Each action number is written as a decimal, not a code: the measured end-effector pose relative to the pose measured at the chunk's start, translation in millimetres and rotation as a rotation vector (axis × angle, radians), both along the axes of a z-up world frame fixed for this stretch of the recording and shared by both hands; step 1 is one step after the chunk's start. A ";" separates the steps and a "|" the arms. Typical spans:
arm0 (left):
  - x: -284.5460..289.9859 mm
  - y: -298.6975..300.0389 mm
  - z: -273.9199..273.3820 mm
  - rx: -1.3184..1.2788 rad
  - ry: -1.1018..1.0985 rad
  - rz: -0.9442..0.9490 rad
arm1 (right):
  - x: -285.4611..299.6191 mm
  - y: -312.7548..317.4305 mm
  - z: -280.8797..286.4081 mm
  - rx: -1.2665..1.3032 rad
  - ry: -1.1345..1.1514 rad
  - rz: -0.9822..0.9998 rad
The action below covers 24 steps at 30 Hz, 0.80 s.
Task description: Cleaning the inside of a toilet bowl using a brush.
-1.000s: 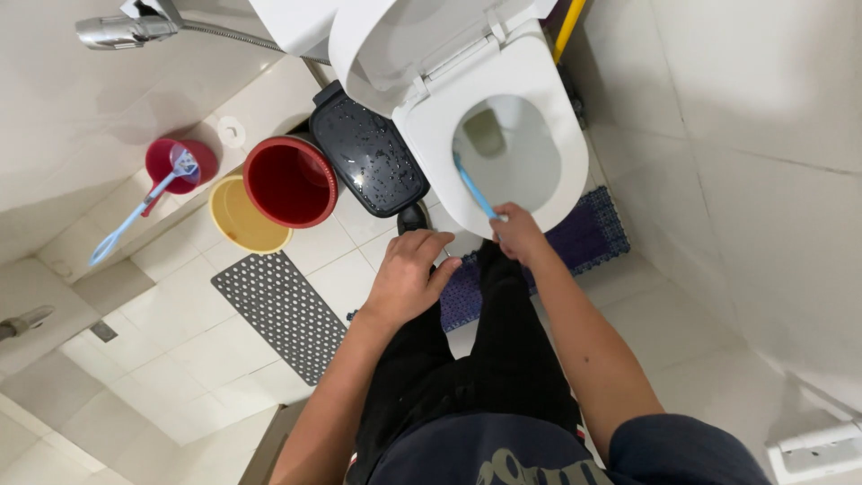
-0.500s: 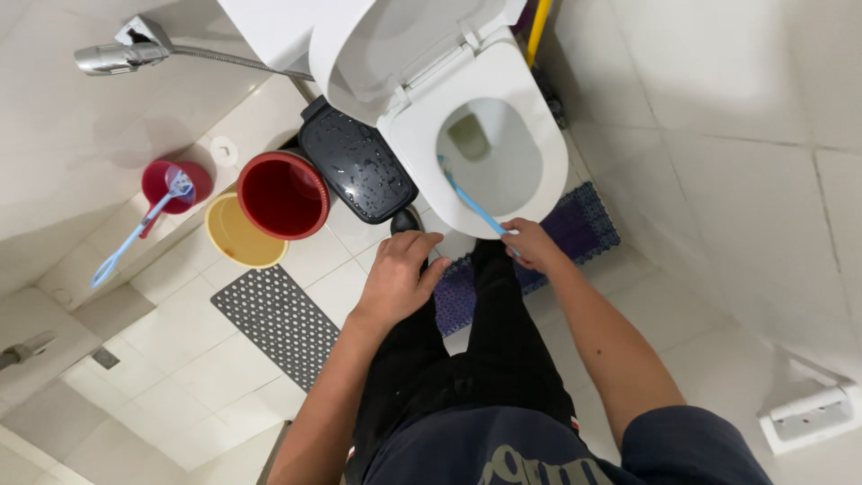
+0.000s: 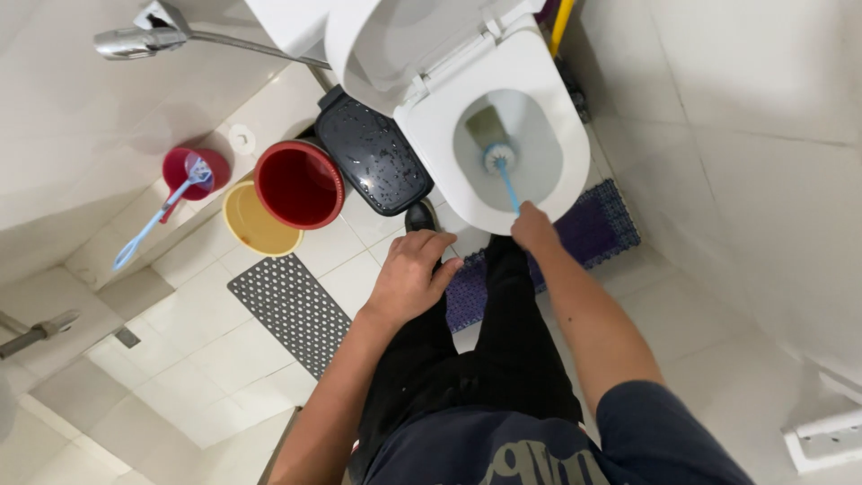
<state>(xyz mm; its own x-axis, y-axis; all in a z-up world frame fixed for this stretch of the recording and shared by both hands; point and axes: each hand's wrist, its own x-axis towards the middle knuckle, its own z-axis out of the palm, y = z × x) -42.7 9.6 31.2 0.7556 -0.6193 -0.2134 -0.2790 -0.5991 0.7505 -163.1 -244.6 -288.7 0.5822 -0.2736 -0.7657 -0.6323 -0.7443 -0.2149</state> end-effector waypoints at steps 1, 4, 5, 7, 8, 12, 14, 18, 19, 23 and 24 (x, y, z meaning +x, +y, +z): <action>0.6 2.5 0.9 -0.001 0.000 0.004 | 3.7 11.5 2.0 0.115 -0.002 -0.190; 0.0 6.6 5.6 -0.023 -0.016 0.005 | 1.5 19.4 41.9 0.331 0.051 -0.562; 2.8 6.2 7.2 -0.030 -0.033 0.003 | 3.8 16.2 60.2 0.446 0.104 -0.744; 0.4 9.0 15.4 -0.057 -0.028 -0.003 | -16.2 -3.2 79.0 0.482 0.105 -0.760; 0.9 10.6 20.6 -0.066 -0.024 -0.011 | -22.3 -12.4 88.2 0.536 0.110 -0.777; 3.0 23.8 40.5 -0.138 -0.132 -0.048 | -36.0 -34.1 192.3 0.450 0.010 -0.713; 4.6 34.0 51.1 -0.123 -0.078 -0.068 | -41.4 -35.1 254.3 0.373 -0.030 -0.728; 11.3 61.4 64.8 -0.146 -0.146 -0.116 | -64.4 -37.6 289.5 0.353 -0.103 -0.825; 13.2 67.9 68.5 -0.135 -0.143 -0.123 | -66.9 -35.6 291.3 0.387 -0.131 -0.865; 16.8 91.2 76.7 -0.153 -0.187 -0.143 | -74.6 -12.2 299.3 0.442 -0.226 -0.956; 16.2 95.7 83.1 -0.154 -0.180 -0.161 | -73.7 -3.7 297.3 0.438 -0.224 -0.976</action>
